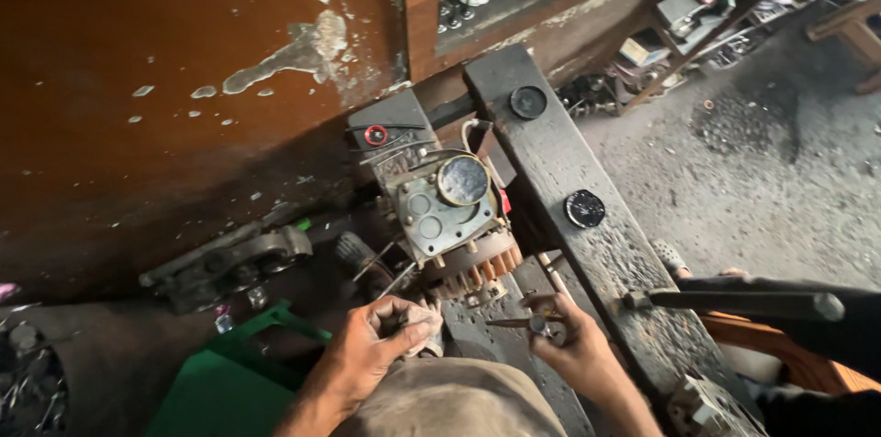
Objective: The person is lapping engine valves. They use a wooden tool to rotate a valve within a cylinder head by rubbing the tool handle between their palms, repeatedly lifting and pressing the valve back into place.
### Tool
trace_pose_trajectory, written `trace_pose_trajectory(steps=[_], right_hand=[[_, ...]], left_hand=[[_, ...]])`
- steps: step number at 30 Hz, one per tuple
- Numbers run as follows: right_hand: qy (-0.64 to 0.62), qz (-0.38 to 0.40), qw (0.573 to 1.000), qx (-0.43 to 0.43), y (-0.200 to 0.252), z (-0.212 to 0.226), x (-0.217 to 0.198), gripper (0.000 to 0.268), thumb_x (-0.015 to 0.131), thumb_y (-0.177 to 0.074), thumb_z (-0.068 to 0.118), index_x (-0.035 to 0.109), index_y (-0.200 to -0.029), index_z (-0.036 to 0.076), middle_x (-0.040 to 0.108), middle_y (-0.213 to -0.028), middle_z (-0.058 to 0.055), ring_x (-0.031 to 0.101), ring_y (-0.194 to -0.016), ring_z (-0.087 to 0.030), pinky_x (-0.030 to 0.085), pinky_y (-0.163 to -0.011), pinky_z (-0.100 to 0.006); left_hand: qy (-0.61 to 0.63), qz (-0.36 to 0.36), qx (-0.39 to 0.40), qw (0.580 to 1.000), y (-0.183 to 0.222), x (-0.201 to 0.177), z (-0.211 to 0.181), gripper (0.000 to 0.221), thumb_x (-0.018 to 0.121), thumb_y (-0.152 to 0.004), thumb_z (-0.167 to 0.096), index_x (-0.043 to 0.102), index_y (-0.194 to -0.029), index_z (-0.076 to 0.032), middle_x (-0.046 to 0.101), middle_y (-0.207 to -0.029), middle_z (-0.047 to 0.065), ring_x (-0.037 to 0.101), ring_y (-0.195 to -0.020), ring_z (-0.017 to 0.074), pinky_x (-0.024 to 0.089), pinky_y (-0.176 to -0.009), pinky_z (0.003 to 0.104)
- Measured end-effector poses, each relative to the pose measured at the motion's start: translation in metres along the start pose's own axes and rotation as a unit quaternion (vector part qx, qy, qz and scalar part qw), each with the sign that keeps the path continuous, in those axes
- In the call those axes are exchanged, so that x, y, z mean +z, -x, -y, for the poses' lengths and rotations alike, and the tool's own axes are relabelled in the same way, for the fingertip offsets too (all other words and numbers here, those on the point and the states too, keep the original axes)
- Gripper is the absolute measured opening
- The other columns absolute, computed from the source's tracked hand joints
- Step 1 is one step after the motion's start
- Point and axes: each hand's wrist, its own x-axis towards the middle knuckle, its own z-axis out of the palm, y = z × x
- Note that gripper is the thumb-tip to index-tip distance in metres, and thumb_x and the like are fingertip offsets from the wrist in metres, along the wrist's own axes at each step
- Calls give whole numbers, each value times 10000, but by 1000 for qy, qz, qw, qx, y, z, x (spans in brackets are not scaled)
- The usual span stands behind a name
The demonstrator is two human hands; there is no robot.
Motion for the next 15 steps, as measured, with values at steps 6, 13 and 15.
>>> trace_pose_trajectory(steps=[6,13,15], right_hand=[[-198,38,976,-85,13,37,28,259,706,-860,-54,651,-1106,9,704,-1064,-59,668,-1038,-121,559,-907,-265],[-157,10,985,-75,17,75,52,371,691,-953,22,705,-1323,3,640,-1016,-84,615,-888,-131,511,-732,-269],[-128,5,987,-100,18,85,51,376,680,-936,44,688,-1310,4,697,-1024,-48,658,-912,-107,542,-766,-245]], left_hand=[[70,28,125,989,-17,24,14,255,743,-975,-192,678,-882,36,716,-738,99,640,-645,141,543,-606,319],[-201,34,286,936,9,48,-35,317,729,-917,-124,715,-1209,-1,713,-1105,102,703,-982,180,586,-849,288],[-241,27,316,917,13,51,-41,387,756,-884,-101,700,-1258,-20,692,-1147,119,701,-1023,209,585,-862,303]])
